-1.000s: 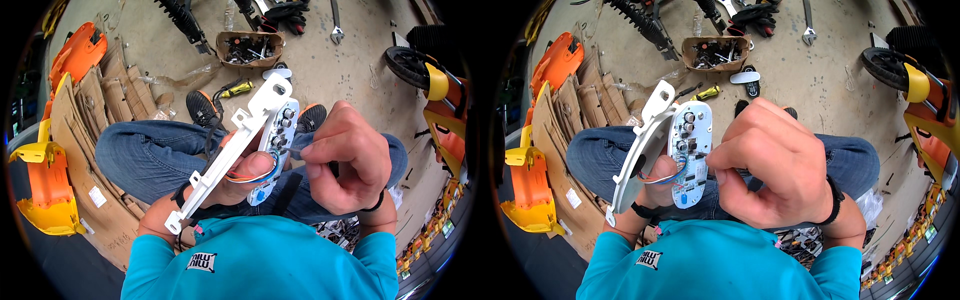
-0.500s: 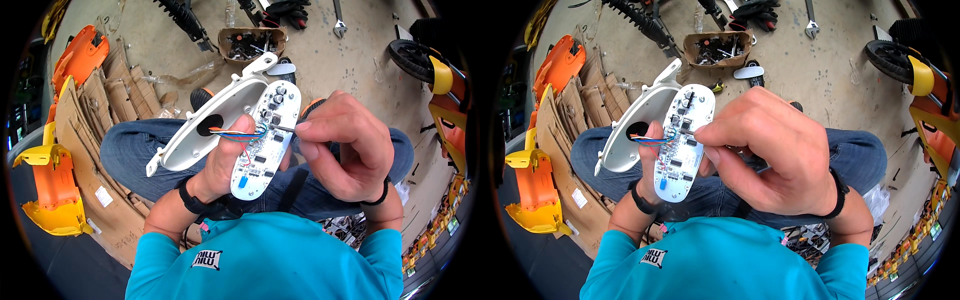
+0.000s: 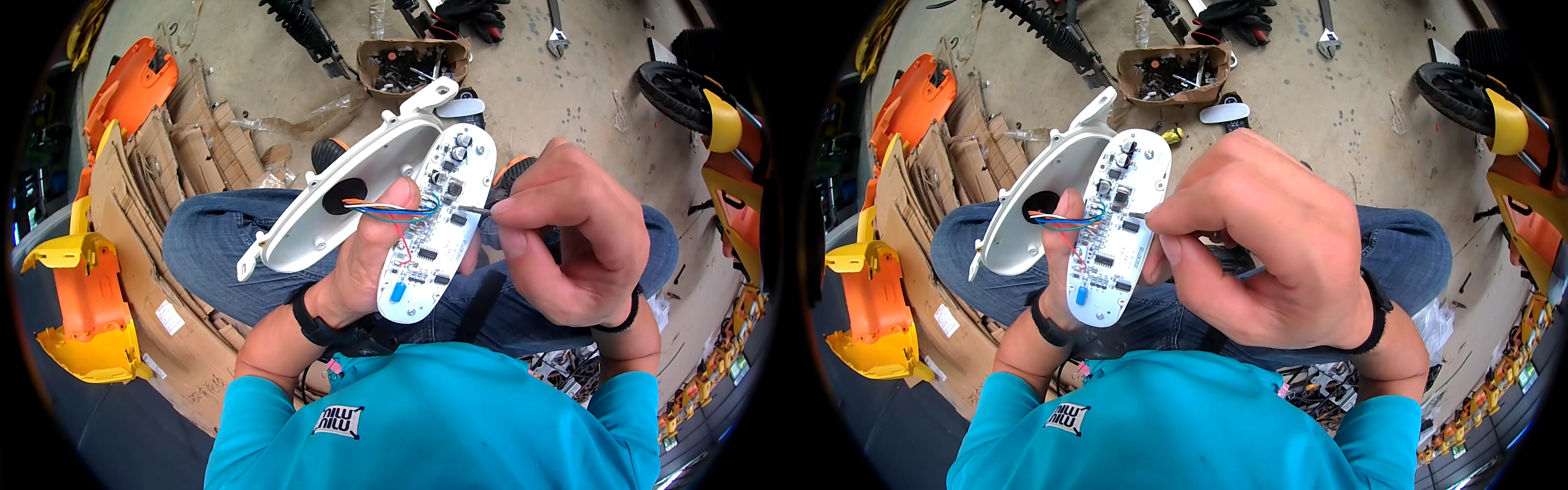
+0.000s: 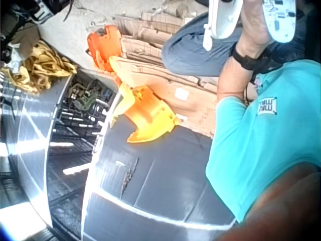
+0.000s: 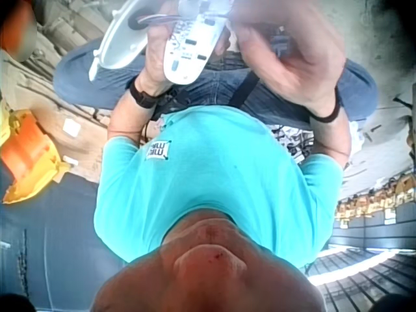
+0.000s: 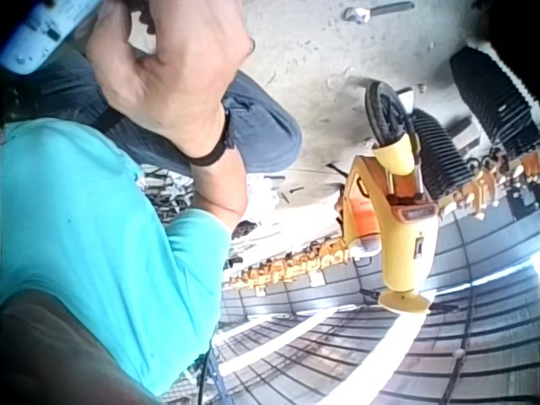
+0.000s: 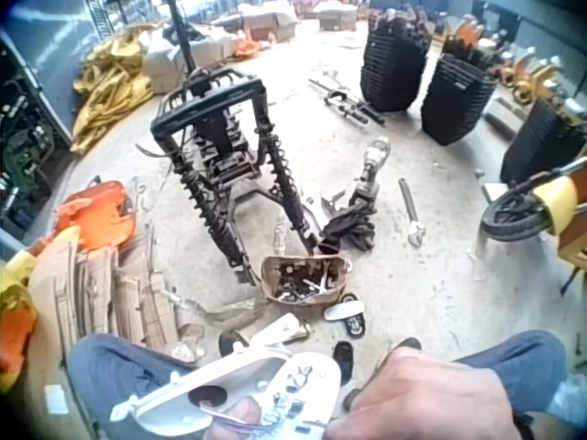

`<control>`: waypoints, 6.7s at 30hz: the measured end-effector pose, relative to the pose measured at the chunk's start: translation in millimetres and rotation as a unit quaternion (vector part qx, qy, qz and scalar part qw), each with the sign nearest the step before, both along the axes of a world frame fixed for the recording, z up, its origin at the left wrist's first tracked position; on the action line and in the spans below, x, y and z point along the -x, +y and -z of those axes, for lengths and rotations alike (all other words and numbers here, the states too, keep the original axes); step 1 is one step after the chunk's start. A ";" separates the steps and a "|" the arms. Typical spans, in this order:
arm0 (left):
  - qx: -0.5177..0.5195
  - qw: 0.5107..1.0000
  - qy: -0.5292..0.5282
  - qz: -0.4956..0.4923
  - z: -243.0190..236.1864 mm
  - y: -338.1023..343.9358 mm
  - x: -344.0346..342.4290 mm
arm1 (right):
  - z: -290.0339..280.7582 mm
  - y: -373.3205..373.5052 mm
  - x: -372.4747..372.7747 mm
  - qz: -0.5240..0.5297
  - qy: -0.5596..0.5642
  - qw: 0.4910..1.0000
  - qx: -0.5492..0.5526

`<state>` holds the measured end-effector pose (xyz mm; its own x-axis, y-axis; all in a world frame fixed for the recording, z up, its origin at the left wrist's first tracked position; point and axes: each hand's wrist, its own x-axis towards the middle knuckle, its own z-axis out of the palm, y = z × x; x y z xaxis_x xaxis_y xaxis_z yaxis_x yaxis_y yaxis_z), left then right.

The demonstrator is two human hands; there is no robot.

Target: The person works on a circuit board with wires by hand and using a thin tool, touching various components and pointing to specific parts of the board.

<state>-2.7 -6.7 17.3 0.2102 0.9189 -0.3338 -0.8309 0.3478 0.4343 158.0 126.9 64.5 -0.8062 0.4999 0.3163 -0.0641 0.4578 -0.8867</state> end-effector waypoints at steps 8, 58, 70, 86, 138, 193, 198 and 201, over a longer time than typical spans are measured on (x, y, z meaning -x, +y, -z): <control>-0.024 1.000 -0.007 -0.012 8.0 0.8 -2.8 | -11.8 -1.6 -2.0 0.023 -0.054 0.992 0.108; 0.061 0.989 -0.127 -0.049 6.5 -4.7 -3.0 | 1.0 -2.2 1.4 -0.038 -0.078 0.975 -0.206; -0.020 0.999 -0.036 -0.016 9.9 -2.6 -1.3 | -5.6 0.2 1.8 -0.001 -0.043 0.994 -0.103; -0.055 0.993 -0.106 -0.005 21.5 -6.4 -2.3 | -9.7 4.6 -2.3 0.047 -0.029 0.998 0.003; -0.013 0.994 -0.089 -0.056 14.2 3.1 -6.7 | 7.3 -3.5 -2.9 0.018 0.007 0.998 -0.068; -0.040 0.999 0.013 -0.022 8.2 3.6 -2.0 | -1.3 -1.3 -5.8 0.022 0.024 0.995 -0.090; -0.031 0.997 0.069 -0.001 4.2 1.2 1.2 | 0.8 -4.6 -3.5 0.014 0.021 0.996 -0.082; 0.012 0.996 0.093 0.008 -1.1 -0.5 0.0 | 0.2 -5.4 -3.6 0.020 0.018 0.996 -0.080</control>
